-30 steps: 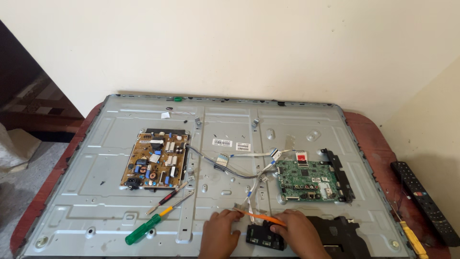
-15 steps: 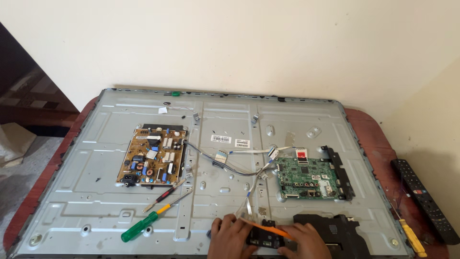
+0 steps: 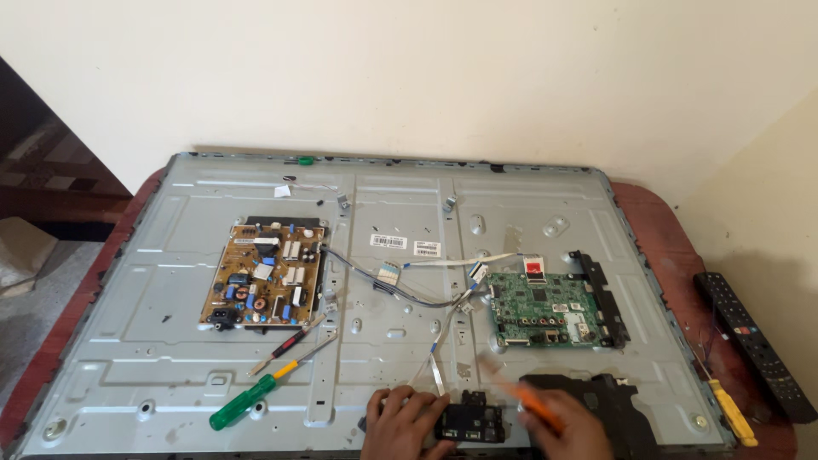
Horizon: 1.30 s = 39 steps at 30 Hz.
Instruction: The person cleans a small black electronic component with an orange toothbrush, then uses a green screwdriver to tighten screws on the component and a larger circuit board. The person works on the back of a disassembled television set.
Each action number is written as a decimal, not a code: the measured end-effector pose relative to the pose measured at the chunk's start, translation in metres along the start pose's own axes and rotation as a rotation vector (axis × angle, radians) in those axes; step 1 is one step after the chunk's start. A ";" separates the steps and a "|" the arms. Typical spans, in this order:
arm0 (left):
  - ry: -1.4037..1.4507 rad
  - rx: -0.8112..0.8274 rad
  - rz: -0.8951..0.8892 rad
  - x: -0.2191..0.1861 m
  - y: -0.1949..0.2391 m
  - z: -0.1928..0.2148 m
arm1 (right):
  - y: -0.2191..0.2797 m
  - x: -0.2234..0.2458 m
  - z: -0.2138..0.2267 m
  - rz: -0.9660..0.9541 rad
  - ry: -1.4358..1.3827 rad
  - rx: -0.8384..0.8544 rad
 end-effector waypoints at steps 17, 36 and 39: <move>0.006 -0.005 0.029 -0.001 -0.003 0.005 | -0.012 -0.057 0.005 -0.190 -0.044 -0.021; -0.120 -0.283 -0.137 -0.019 0.011 0.025 | -0.121 -0.092 -0.036 -0.087 0.573 0.252; -0.171 -0.289 -0.155 -0.018 0.011 0.023 | -0.113 -0.100 -0.037 -0.097 0.501 0.254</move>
Point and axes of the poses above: each hand's wrist, its own y-axis away from the middle knuckle, its own z-axis out of the back of the hand, x = y × z, the point moved 9 cm from there along -y, towards the middle knuckle, and after that the axes turned 3 degrees about -y, right-handed, at the moved point
